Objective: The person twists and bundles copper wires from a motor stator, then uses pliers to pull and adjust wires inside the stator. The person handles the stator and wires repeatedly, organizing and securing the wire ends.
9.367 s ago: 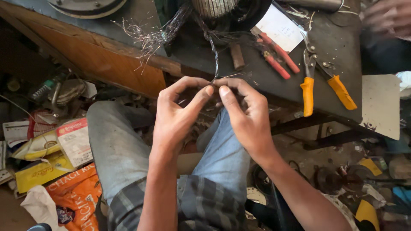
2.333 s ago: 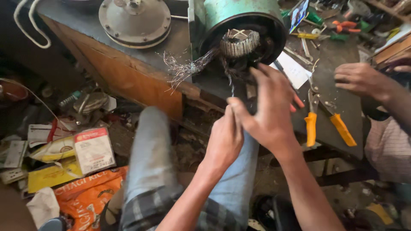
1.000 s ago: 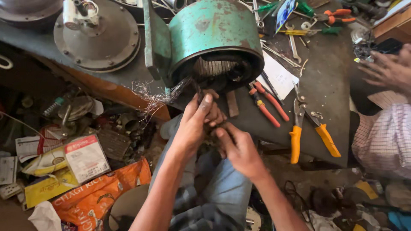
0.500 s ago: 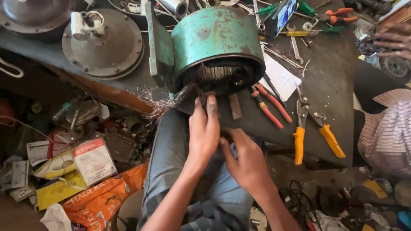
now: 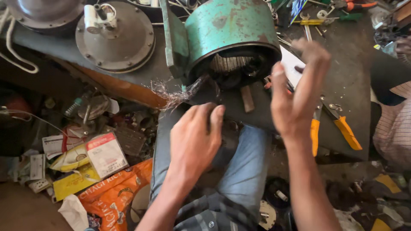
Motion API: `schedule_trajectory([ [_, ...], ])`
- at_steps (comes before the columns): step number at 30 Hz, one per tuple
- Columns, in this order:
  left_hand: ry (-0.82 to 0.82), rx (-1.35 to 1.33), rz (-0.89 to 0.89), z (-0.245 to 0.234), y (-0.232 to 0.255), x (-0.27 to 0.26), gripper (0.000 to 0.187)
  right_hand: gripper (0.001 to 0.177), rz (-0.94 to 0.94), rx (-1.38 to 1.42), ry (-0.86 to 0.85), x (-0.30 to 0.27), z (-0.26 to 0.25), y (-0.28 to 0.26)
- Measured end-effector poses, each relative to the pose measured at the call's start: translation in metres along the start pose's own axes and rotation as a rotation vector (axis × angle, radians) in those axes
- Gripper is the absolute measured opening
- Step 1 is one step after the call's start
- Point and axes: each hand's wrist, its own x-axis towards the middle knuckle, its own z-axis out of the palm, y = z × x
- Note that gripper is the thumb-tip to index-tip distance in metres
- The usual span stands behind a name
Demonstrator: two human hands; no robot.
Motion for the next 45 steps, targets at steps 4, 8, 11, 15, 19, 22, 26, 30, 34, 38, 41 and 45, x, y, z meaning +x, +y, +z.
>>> schedule_trajectory([
  [4, 0.289, 0.170, 0.212, -0.012, -0.006, 0.014, 0.031, 0.032, -0.068, 0.008, 0.069, 0.036, 0.019, 0.014],
  [8, 0.235, 0.268, 0.220, 0.006, -0.026, 0.026, 0.035, 0.040, -0.023, 0.300, 0.039, 0.061, 0.049, 0.019],
  [11, 0.123, 0.277, 0.202, 0.009, -0.035, 0.029, 0.017, 0.036, -0.218, 0.311, 0.030, 0.068, 0.050, 0.022],
  [15, 0.004, 0.276, 0.124, 0.005, -0.039, 0.030, 0.021, 0.036, -0.161, 0.046, -0.046, 0.073, 0.048, 0.024],
  [19, -0.102, 0.169, 0.063, 0.002, -0.040, 0.032, 0.025, 0.039, -0.210, 0.096, -0.079, 0.079, 0.046, 0.020],
  [22, -0.109, 0.092, 0.057, 0.005, -0.047, 0.030, 0.025, 0.038, -0.192, 0.130, -0.154, 0.079, 0.038, 0.018],
  [26, -0.214, -0.626, -0.214, 0.012, -0.063, 0.030, 0.029, 0.047, -0.373, 0.266, -0.197, 0.085, 0.031, 0.015],
  [30, -0.412, -1.864, -0.655, 0.030, -0.068, 0.019, 0.024, 0.045, -0.203, 0.218, -0.226, 0.081, 0.030, 0.016],
  [34, -0.432, -1.976, -0.570, 0.031, -0.064, 0.012, 0.030, 0.045, -0.181, 0.236, -0.218, 0.077, 0.032, 0.019],
  [38, -0.428, -1.278, -0.510, 0.002, -0.069, 0.009, 0.046, 0.045, -0.267, 0.240, -0.156, 0.075, 0.036, 0.025],
  [41, -0.428, -0.900, -0.284, -0.014, -0.069, -0.001, 0.048, 0.041, -0.066, 0.058, -0.216, 0.073, 0.039, 0.030],
  [45, -0.412, -0.746, -0.249, -0.014, -0.067, -0.012, 0.045, 0.036, -0.221, 0.179, -0.131, 0.068, 0.041, 0.032],
])
